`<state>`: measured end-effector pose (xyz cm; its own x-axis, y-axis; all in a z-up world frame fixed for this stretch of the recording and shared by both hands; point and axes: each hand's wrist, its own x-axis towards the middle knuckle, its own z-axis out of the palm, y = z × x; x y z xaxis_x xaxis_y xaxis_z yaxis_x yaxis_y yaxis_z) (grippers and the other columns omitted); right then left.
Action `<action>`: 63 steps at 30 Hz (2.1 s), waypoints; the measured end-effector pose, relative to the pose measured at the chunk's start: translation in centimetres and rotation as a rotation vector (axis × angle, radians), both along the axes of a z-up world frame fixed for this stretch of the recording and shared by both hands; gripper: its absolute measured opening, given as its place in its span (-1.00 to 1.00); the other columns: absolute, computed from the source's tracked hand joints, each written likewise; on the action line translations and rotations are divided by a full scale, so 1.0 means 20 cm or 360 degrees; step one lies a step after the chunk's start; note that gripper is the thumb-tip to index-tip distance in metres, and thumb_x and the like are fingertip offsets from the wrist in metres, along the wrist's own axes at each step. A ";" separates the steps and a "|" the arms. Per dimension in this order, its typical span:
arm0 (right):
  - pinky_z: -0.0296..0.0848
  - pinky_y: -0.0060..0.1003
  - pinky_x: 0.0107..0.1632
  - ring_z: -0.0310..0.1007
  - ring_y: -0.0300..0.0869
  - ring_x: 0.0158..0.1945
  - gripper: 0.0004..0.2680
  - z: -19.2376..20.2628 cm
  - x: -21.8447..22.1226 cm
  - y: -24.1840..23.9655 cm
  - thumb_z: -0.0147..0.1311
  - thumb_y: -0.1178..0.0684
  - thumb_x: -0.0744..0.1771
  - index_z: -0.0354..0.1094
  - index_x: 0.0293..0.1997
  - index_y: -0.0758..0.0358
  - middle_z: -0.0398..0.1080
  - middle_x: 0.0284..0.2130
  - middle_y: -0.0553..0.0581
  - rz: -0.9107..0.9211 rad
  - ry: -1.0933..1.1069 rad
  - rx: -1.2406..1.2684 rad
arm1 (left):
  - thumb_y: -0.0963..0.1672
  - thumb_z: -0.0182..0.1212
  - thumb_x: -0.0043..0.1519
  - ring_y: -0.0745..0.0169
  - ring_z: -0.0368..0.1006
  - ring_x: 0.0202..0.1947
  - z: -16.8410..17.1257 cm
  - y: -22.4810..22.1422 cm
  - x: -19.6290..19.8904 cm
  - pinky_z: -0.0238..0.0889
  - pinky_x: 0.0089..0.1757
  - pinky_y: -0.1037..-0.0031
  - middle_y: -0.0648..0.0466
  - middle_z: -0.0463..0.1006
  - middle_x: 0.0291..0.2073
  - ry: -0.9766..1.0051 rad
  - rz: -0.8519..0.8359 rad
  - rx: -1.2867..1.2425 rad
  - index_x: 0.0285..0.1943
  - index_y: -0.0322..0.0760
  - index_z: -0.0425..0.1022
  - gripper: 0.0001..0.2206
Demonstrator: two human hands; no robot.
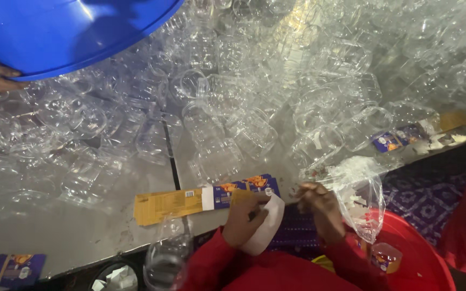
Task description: The person labels plastic containers by hand, applying decorative wrappers to clear plastic jars at a workstation.
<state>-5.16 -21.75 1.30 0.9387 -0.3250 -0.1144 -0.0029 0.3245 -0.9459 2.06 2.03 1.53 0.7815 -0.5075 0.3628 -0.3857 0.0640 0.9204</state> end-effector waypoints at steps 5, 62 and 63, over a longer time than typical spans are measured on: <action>0.42 -0.41 -0.32 0.49 -0.26 -0.40 -0.91 0.03 -0.03 0.19 0.16 0.10 0.29 0.50 -0.18 0.19 0.51 -0.34 0.00 0.0111 -0.0076 -0.1572 | -0.16 0.26 0.26 0.29 0.41 -0.49 0.03 -0.04 -0.01 0.25 -0.38 0.42 -0.05 0.56 -0.49 0.0279 -0.0146 0.0554 0.16 -0.21 0.60 -0.71; 0.50 -0.25 -0.29 0.54 -0.18 -0.33 -0.88 0.03 0.04 0.18 0.19 0.06 0.30 0.52 -0.24 0.29 0.54 -0.38 0.15 0.0354 -0.0177 -0.1343 | -0.11 0.36 0.19 0.22 0.57 -0.38 0.03 0.06 0.10 0.42 -0.26 0.39 -0.05 0.67 -0.37 0.0428 -0.0600 0.0648 -0.03 -0.35 0.63 -0.76; 0.53 -0.26 -0.28 0.56 -0.17 -0.31 -0.89 0.06 0.04 0.19 0.18 0.09 0.29 0.51 -0.22 0.27 0.53 -0.33 0.15 0.0157 -0.0280 -0.1485 | -0.13 0.36 0.17 0.22 0.58 -0.36 0.02 0.05 0.10 0.43 -0.23 0.40 -0.04 0.67 -0.35 0.0398 -0.0495 0.0566 0.02 -0.35 0.60 -0.73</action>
<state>-4.28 -18.01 2.58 0.9459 -0.1320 0.2964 0.1771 -0.5553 -0.8126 4.02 3.06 1.89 0.6152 -0.7866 -0.0520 -0.1640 -0.1922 0.9675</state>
